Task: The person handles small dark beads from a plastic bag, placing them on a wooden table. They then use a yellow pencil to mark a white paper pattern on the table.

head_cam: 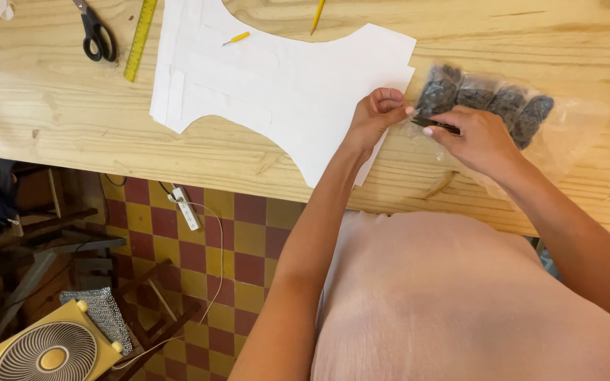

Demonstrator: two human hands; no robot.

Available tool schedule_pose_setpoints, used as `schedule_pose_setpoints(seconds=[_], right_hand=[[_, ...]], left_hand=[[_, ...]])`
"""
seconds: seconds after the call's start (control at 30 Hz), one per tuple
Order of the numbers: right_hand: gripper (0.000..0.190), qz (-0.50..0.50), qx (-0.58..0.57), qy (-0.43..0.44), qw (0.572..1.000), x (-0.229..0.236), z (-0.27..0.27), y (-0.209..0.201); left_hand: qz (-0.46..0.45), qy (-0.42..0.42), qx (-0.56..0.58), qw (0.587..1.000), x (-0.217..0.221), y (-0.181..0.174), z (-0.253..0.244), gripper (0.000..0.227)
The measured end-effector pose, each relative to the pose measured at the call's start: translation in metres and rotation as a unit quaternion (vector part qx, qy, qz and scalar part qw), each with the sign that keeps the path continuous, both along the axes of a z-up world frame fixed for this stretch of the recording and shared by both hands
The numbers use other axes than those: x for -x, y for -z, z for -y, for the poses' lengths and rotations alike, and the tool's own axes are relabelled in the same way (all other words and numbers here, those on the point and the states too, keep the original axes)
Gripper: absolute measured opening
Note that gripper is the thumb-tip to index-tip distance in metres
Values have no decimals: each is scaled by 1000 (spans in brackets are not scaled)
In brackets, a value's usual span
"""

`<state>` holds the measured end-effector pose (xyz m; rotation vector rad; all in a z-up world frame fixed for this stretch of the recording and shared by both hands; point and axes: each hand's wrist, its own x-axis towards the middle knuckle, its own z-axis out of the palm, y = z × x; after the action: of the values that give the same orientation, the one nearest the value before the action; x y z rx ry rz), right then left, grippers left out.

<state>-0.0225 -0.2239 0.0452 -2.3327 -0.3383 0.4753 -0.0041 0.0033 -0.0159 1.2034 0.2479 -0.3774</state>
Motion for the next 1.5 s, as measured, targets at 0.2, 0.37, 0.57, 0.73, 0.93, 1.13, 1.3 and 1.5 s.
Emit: schedule_pose_setpoints(seconds=[0.2,0.37,0.57,0.73,0.93,1.13,1.3,1.5], right_hand=[[44,-59,63,11,996,-7,5,-13],[38,99,55,92,989,-33,75,5],[36,313,185,166,917,-77,153,73],[35,314,150,184,919,-89,158,80],[35,409,82,91,904,-85,158,88],[27,493,181,48,850,-66,132,55],[16,195,-115,-19,974,-12,43,-4],[13,125,-63,-29,990,6,7,32]], left_hand=[[-32,-20,-114,993,16,-23,-1,33],[166,47,-315,933,46,-39,2,33],[324,99,-417,844,60,-56,22,26],[338,47,-452,824,56,-45,30,11],[73,-67,-345,933,60,-32,21,8],[343,-11,-469,814,68,-33,12,17],[431,56,-521,735,70,-41,15,27],[442,8,-571,692,68,-1,24,7]])
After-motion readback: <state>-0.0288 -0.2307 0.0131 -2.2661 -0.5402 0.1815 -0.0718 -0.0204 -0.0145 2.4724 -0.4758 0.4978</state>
